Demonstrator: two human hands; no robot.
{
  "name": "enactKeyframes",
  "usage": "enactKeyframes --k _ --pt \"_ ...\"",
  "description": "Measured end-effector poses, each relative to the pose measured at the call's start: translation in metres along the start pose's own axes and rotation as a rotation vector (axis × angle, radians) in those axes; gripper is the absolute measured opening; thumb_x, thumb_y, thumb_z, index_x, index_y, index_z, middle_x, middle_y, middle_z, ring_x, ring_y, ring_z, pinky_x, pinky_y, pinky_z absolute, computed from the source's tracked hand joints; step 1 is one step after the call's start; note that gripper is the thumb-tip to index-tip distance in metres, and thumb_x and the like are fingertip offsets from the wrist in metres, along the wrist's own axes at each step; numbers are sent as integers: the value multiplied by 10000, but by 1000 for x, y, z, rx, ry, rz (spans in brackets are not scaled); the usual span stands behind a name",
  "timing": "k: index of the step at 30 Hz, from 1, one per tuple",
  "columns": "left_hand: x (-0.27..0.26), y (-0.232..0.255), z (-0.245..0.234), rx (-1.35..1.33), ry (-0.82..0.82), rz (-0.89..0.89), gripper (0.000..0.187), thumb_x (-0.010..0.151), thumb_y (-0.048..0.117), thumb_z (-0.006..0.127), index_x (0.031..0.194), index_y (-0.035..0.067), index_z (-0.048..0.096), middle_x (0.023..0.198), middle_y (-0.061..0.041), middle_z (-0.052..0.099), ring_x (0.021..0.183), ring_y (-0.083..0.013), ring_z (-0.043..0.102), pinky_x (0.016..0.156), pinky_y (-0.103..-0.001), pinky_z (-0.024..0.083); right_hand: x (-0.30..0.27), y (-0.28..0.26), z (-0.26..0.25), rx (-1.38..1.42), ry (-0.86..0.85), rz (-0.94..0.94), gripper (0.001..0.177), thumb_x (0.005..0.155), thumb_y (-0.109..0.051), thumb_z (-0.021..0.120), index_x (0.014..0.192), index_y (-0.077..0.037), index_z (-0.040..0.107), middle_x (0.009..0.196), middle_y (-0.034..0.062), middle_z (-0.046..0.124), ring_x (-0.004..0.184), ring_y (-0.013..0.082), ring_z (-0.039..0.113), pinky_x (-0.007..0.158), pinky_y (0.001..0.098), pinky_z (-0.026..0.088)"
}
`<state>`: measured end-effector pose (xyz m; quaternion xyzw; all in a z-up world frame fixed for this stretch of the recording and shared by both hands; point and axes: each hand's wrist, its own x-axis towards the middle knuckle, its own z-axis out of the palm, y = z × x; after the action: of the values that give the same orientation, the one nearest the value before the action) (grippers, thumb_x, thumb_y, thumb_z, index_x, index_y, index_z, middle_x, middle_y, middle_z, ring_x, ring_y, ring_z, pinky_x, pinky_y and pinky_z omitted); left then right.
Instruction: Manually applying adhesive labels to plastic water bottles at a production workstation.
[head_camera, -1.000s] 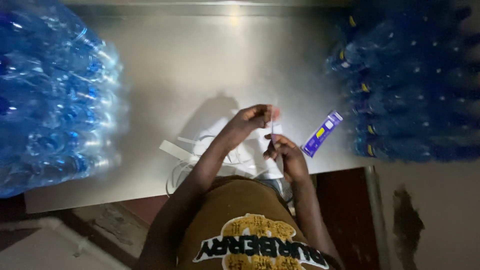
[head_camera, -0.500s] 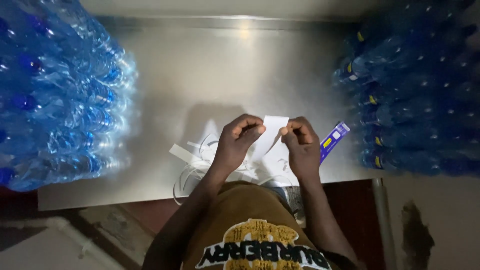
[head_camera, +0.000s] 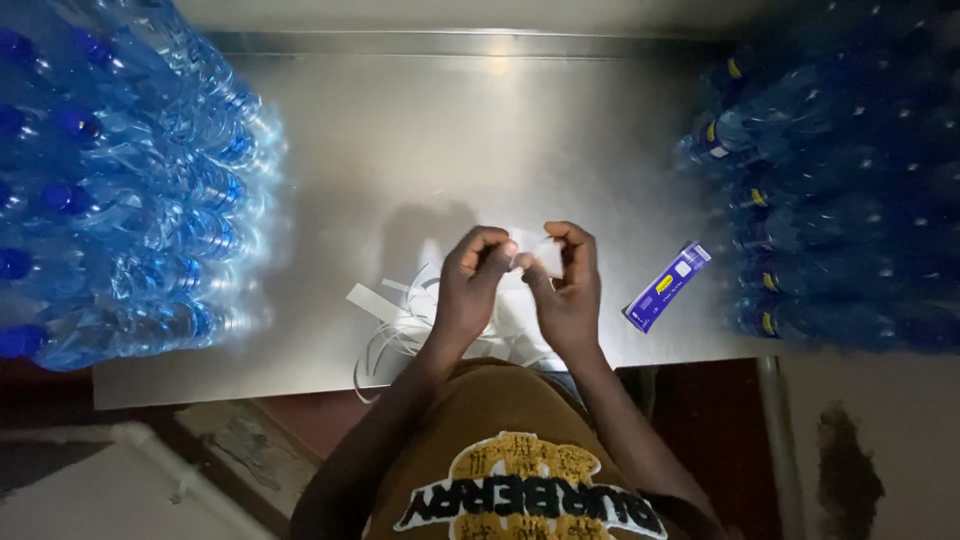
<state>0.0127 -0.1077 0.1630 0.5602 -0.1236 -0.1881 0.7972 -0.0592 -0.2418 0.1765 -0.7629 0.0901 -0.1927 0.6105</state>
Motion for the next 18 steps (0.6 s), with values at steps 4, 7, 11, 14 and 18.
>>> enactKeyframes --k 4,7,11,14,18 --pt "16 24 -36 -53 452 114 45 1139 122 591 1108 153 603 909 62 506 851 -79 522 818 -286 464 3 34 -7 128 81 326 377 1096 -202 742 1422 -110 576 986 42 620 718 90 538 725 279 493" --pt "28 45 -83 -53 681 290 105 1129 100 574 1094 193 537 880 102 453 771 -37 486 770 -246 415 -19 93 -10 -121 -78 500 354 1076 -197 752 1408 -143 641 999 119 715 796 173 614 731 342 462" --pt "25 74 -121 104 835 453 87 1182 101 595 1139 173 570 887 60 433 727 -49 413 735 -242 403 -49 133 -13 -478 -572 602 574 1079 -172 687 1613 -12 551 1540 312 627 1226 445 745 985 546 604" --pt "21 75 -103 100 761 471 153 1122 168 739 1230 180 632 1021 48 527 903 -64 485 840 -283 429 -16 63 -11 -710 -871 633 739 1051 -332 724 1696 -85 461 1717 276 445 1552 551 457 1253 636 455" --pt "2 65 -49 99 652 226 225 1052 179 826 1228 138 693 1002 -7 639 918 -120 572 856 -323 477 15 -5 -3 -297 -441 360 575 1013 -185 821 1530 -19 634 1432 263 668 1338 453 674 1074 493 588"
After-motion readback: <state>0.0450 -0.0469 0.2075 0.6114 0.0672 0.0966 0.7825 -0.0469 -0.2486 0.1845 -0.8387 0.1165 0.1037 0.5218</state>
